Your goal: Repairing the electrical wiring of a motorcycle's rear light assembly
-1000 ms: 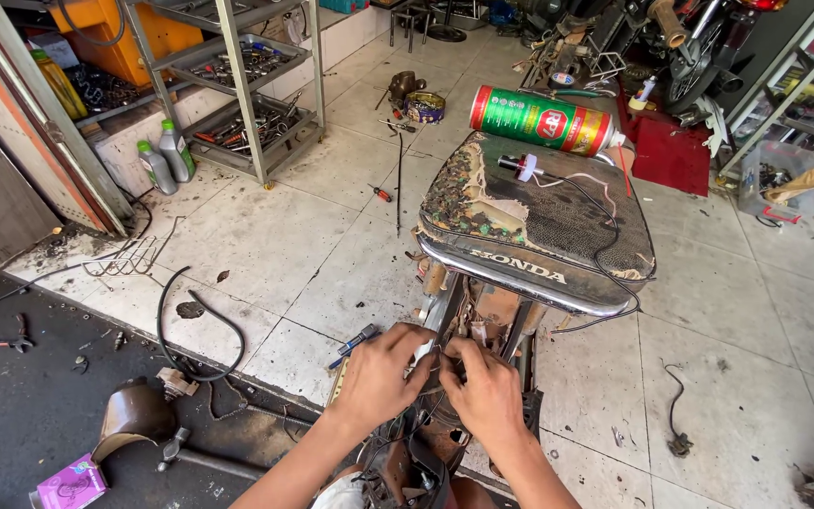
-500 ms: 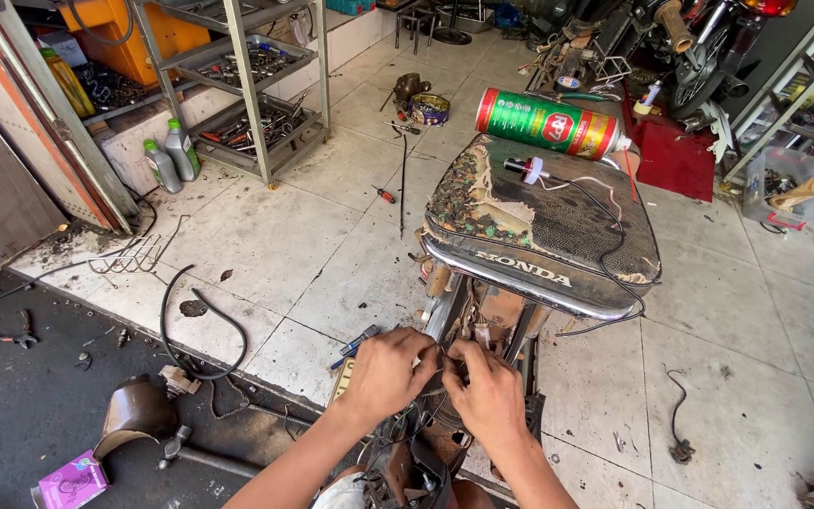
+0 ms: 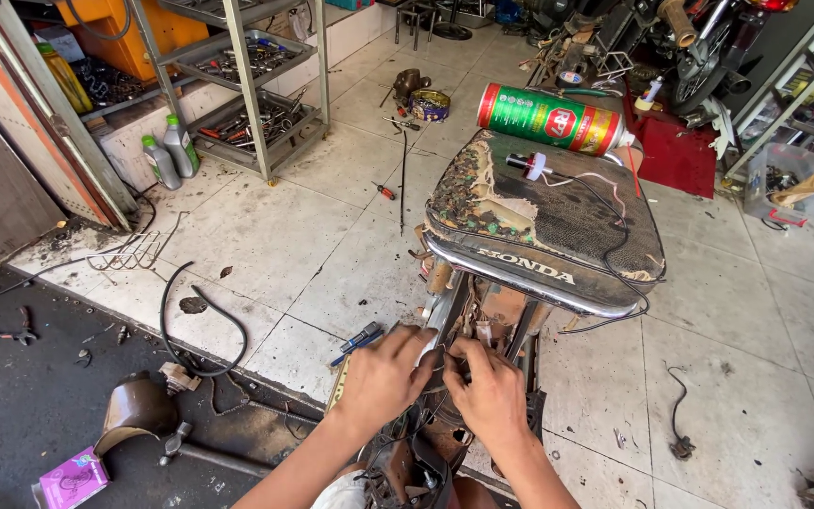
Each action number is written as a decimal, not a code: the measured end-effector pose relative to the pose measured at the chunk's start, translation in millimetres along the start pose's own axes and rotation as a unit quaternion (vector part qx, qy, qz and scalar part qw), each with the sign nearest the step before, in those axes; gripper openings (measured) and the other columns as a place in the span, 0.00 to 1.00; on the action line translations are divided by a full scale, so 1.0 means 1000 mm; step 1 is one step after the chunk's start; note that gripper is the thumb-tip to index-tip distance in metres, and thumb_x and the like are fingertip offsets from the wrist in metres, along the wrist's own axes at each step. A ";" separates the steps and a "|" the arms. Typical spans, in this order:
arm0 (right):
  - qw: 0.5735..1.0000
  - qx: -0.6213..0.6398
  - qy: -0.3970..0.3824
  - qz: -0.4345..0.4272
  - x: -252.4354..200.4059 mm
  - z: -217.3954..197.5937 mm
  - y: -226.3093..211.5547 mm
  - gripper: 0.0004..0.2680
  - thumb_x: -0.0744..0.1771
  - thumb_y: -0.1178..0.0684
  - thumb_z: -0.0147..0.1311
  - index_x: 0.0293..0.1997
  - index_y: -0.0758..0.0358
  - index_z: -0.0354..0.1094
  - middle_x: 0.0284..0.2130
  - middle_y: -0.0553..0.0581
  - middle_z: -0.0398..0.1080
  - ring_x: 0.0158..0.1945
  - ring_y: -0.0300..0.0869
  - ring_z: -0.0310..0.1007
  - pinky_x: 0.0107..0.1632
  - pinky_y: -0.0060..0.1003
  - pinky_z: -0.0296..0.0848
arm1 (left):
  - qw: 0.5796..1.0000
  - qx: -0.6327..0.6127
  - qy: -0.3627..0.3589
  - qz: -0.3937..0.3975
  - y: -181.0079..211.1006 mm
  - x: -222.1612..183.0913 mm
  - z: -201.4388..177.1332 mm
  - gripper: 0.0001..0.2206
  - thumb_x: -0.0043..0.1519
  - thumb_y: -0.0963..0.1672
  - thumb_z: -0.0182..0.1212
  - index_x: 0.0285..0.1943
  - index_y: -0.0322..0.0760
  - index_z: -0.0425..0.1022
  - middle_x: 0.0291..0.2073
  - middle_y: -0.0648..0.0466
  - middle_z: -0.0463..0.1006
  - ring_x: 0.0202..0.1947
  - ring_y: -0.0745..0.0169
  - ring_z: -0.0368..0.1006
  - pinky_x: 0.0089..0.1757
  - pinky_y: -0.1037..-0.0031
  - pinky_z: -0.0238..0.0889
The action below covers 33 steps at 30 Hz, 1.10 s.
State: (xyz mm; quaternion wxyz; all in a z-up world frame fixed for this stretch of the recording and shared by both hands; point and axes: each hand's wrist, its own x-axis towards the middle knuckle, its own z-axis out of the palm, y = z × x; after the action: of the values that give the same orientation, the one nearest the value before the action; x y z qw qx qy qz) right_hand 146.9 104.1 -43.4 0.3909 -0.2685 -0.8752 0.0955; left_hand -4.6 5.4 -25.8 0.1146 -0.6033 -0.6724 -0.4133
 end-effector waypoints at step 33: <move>0.981 0.109 0.108 0.116 -0.054 -0.019 -0.006 0.13 0.60 0.62 0.64 0.48 0.67 0.71 0.40 0.60 0.75 0.21 0.35 0.72 0.21 0.27 0.71 | 0.581 -0.634 -0.220 -0.460 -0.027 0.013 0.023 0.11 0.62 0.47 0.69 0.41 0.33 0.78 0.32 0.54 0.80 0.22 0.74 0.66 0.21 0.86 0.50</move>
State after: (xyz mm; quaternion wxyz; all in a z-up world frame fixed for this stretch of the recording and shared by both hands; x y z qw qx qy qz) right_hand 188.2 68.5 -63.0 0.4965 -0.3325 -0.7750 0.2057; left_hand -24.8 33.1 -43.2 -0.6543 -0.2044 -0.4313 -0.5866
